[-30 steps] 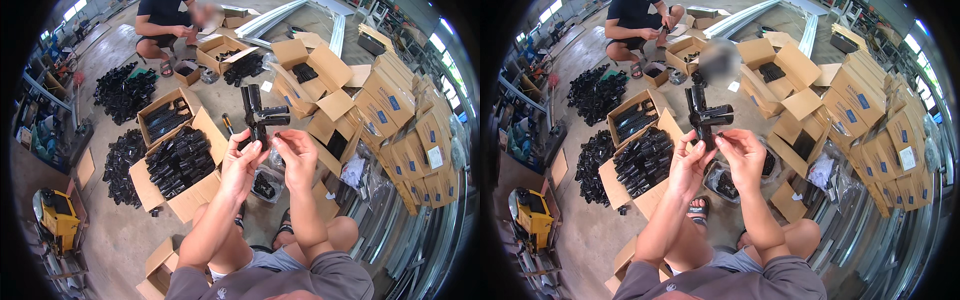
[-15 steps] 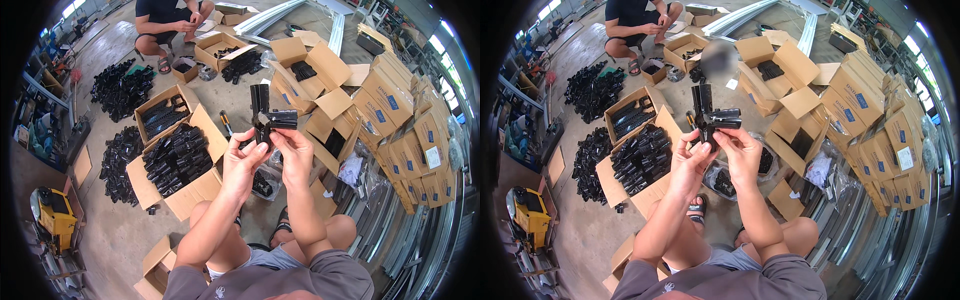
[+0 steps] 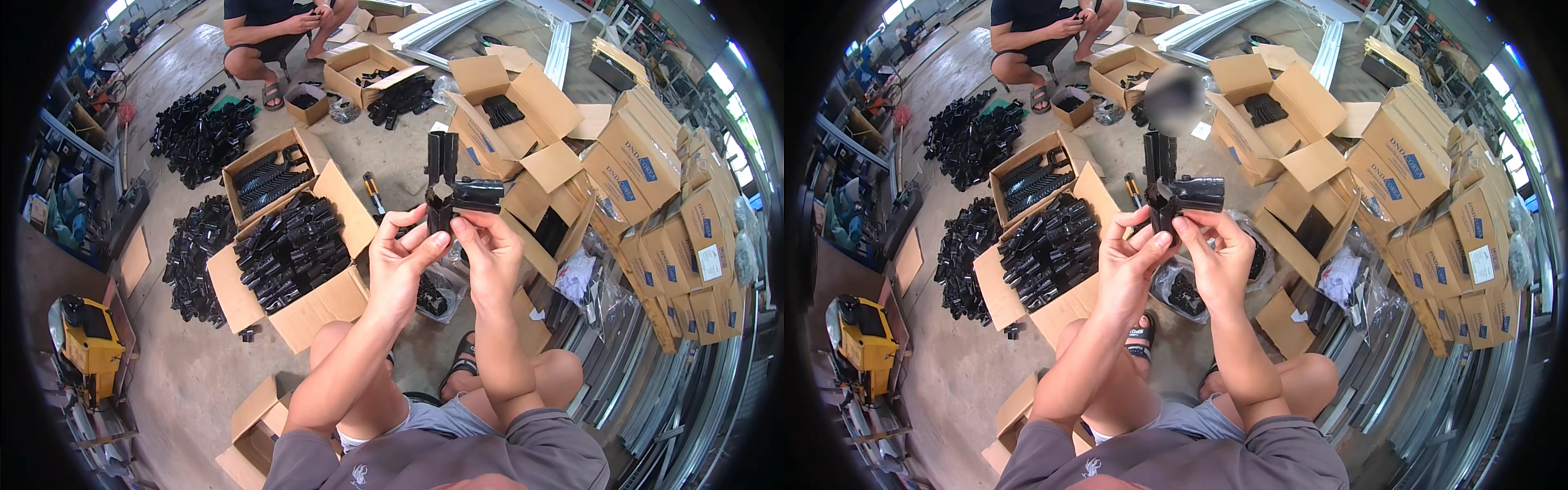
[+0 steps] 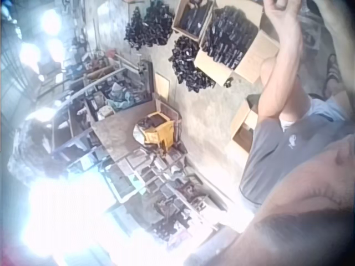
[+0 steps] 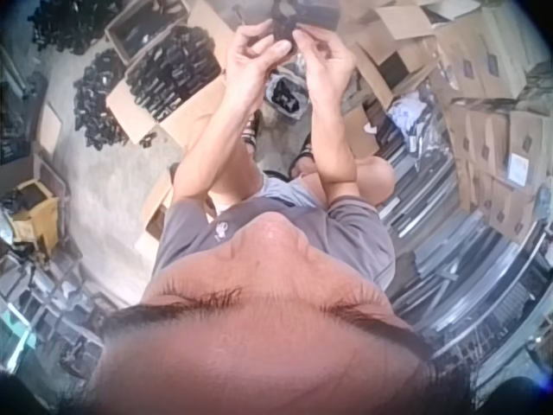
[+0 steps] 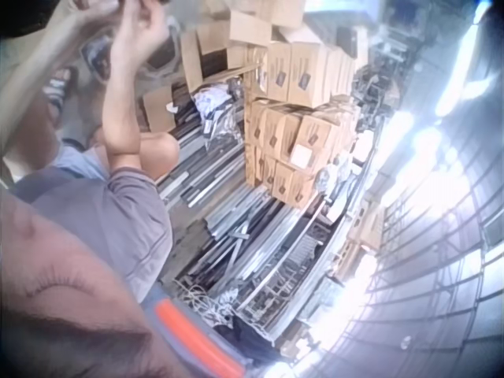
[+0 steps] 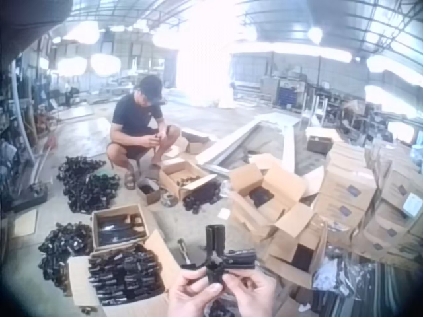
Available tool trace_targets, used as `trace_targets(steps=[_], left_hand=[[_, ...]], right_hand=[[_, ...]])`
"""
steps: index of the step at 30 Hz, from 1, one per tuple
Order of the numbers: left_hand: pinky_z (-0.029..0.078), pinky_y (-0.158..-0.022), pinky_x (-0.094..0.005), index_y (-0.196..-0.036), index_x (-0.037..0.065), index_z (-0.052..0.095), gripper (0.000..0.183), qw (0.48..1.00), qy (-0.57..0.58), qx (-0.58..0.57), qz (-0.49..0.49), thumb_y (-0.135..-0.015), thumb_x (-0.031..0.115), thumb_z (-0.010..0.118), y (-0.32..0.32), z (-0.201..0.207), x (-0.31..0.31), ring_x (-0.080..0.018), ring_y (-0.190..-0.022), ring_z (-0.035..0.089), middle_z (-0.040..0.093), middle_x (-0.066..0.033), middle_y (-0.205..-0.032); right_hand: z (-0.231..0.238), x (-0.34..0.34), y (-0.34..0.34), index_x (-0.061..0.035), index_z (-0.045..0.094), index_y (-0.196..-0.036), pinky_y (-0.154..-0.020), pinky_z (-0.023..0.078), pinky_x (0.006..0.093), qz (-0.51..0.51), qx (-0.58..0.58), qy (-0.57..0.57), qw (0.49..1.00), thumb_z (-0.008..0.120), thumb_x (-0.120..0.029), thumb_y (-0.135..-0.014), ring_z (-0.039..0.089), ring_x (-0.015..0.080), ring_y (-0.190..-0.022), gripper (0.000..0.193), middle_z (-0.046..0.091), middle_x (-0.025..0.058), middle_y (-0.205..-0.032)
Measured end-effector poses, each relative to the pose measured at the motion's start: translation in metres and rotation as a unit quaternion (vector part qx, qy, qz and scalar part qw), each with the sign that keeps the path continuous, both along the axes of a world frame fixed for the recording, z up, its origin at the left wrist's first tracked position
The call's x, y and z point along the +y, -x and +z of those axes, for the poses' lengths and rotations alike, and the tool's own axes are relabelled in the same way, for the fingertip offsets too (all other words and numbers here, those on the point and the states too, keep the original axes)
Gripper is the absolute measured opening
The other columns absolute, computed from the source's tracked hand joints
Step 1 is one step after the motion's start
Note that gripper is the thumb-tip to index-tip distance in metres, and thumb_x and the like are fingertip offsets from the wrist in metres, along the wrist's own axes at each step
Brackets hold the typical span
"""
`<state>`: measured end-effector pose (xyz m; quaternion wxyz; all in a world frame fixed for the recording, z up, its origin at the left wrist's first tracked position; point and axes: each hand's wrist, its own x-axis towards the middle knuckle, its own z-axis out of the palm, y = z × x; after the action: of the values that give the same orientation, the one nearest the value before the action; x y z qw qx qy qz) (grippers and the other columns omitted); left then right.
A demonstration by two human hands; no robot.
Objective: The person assembles black plastic components by hand, fitting smaller pieces into a main housing and placing completed units into a box.
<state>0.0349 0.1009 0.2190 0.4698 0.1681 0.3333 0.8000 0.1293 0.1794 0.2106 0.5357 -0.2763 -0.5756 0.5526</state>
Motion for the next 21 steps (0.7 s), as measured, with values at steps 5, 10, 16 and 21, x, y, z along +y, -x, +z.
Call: trace_targets(steps=[5,10,16,21], left_hand=[[0.057,-0.084,-0.0274,-0.117,0.005,0.051,0.034,1.0,-0.006,-0.005,-0.007,-0.088,-0.005,0.067,-0.0015,-0.0004,-0.0001,-0.0146,-0.096,0.067,0.069,-0.0135,-0.111],[0.057,-0.086,-0.0285,-0.117,0.005,0.051,0.033,1.0,-0.004,-0.019,-0.011,-0.089,-0.005,0.066,-0.004,-0.0005,-0.0021,-0.0152,-0.097,0.067,0.069,-0.0134,-0.112],[0.057,-0.085,-0.0287,-0.117,0.007,0.051,0.032,1.0,0.003,-0.013,-0.01,-0.09,-0.005,0.065,-0.0039,-0.0026,-0.0016,-0.0148,-0.097,0.067,0.07,-0.0121,-0.112],[0.057,-0.084,-0.028,-0.117,0.007,0.051,0.033,1.0,0.006,-0.019,-0.006,-0.089,-0.004,0.066,-0.0048,-0.0024,-0.0004,-0.0142,-0.097,0.067,0.069,-0.0123,-0.112]], right_hand=[[0.002,-0.0043,0.0024,0.0006,0.072,-0.1,-0.067,0.044,0.0211,-0.027,-0.002,-0.01,1.0,0.072,-0.002,-0.087,0.057,0.0058,-0.075,0.013,0.068,0.0039,-0.094],[0.0029,-0.0081,0.0024,0.0016,0.071,-0.102,-0.069,0.045,0.0209,-0.026,0.023,-0.018,0.999,0.07,-0.001,-0.088,0.059,0.0068,-0.077,0.014,0.067,0.0042,-0.095],[0.0019,-0.0086,-0.002,0.0026,0.071,-0.103,-0.072,0.047,0.0218,-0.042,-0.019,-0.053,0.998,0.071,0.001,-0.086,0.061,0.0081,-0.079,0.017,0.069,0.0065,-0.093],[0.0063,-0.0069,-0.0047,0.0023,0.072,-0.103,-0.074,0.047,0.0223,-0.028,-0.025,-0.044,0.998,0.071,0.001,-0.086,0.061,0.0083,-0.079,0.017,0.07,0.0071,-0.093]])
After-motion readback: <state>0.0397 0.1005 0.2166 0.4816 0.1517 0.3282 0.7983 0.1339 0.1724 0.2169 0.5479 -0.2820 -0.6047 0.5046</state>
